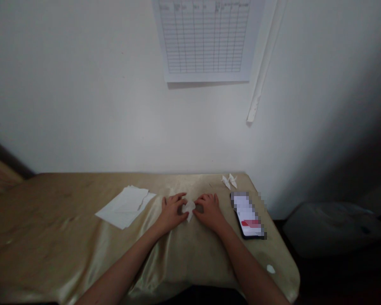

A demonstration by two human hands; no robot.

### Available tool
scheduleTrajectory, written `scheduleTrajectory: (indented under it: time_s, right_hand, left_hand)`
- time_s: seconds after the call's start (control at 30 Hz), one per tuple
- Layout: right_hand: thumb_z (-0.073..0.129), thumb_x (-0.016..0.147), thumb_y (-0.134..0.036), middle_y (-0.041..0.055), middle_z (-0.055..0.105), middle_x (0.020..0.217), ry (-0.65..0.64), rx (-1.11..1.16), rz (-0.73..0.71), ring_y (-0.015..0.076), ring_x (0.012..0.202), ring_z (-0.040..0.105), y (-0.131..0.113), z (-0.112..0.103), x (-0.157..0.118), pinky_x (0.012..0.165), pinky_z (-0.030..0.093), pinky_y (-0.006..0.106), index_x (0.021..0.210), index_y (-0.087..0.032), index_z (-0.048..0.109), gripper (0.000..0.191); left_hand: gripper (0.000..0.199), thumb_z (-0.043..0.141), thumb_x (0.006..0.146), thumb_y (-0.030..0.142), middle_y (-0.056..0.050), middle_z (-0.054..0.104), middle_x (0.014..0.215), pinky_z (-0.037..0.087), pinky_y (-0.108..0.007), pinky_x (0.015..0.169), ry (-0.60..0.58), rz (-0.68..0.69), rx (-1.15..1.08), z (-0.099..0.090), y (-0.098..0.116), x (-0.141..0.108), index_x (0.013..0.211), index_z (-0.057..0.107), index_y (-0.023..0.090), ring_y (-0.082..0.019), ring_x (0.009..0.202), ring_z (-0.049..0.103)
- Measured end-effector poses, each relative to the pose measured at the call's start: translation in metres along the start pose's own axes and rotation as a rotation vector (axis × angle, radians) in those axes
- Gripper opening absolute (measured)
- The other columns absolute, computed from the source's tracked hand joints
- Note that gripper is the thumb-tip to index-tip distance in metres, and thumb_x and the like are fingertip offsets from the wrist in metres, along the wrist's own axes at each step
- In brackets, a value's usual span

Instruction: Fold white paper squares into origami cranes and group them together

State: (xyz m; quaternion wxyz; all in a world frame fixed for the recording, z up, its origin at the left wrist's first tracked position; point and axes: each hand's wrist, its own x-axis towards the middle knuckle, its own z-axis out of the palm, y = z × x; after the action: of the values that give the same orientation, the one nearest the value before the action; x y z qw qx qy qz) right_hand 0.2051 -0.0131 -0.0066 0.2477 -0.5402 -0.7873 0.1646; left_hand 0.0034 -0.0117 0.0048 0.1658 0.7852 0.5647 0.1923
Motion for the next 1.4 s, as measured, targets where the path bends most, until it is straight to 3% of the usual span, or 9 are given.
scheduleTrajectory:
  time_s: [0.2, 0.47, 0.73, 1.4]
  right_hand:
    - [0.071, 0.084, -0.029, 0.0060, 0.067, 0.116, 0.008, -0.005, 0.020, 0.0266, 0.119, 0.054, 0.000, 0.003, 0.001, 0.117, 0.017, 0.054, 0.103, -0.026, 0.073, 0.020]
    - [0.072, 0.083, -0.030, 0.0050, 0.068, 0.114, 0.005, -0.001, 0.032, 0.0258, 0.117, 0.054, 0.000, 0.003, 0.002, 0.117, 0.019, 0.053, 0.104, -0.027, 0.074, 0.022]
    - [0.071, 0.086, -0.031, 0.0050, 0.068, 0.115, 0.005, 0.001, 0.039, 0.0259, 0.118, 0.053, 0.001, 0.004, 0.003, 0.115, 0.019, 0.051, 0.103, -0.026, 0.075, 0.018]
    - [0.068, 0.088, -0.025, 0.0028, 0.072, 0.104, 0.018, 0.093, -0.043, 0.0225, 0.108, 0.058, 0.017, 0.003, 0.006, 0.105, 0.033, 0.042, 0.091, -0.026, 0.078, 0.010]
  left_hand:
    - [0.041, 0.078, 0.076, 0.045, -0.009, 0.048, 0.154, 0.003, -0.076, 0.117, -0.023, 0.016, 0.002, 0.000, -0.001, -0.001, 0.110, 0.067, 0.027, -0.036, 0.142, 0.041]
    - [0.056, 0.083, 0.068, 0.051, -0.010, 0.044, 0.157, 0.003, -0.077, 0.116, -0.081, 0.019, 0.017, 0.001, -0.007, 0.002, 0.115, 0.066, 0.027, -0.039, 0.144, 0.037]
    - [0.058, 0.086, 0.066, 0.048, -0.012, 0.042, 0.158, 0.003, -0.075, 0.118, -0.127, -0.011, 0.027, -0.008, 0.001, 0.001, 0.115, 0.065, 0.025, -0.037, 0.146, 0.036]
    - [0.060, 0.088, 0.063, 0.048, -0.010, 0.041, 0.160, 0.003, -0.077, 0.117, -0.108, 0.013, 0.005, -0.004, -0.006, 0.002, 0.115, 0.067, 0.026, -0.040, 0.144, 0.037]
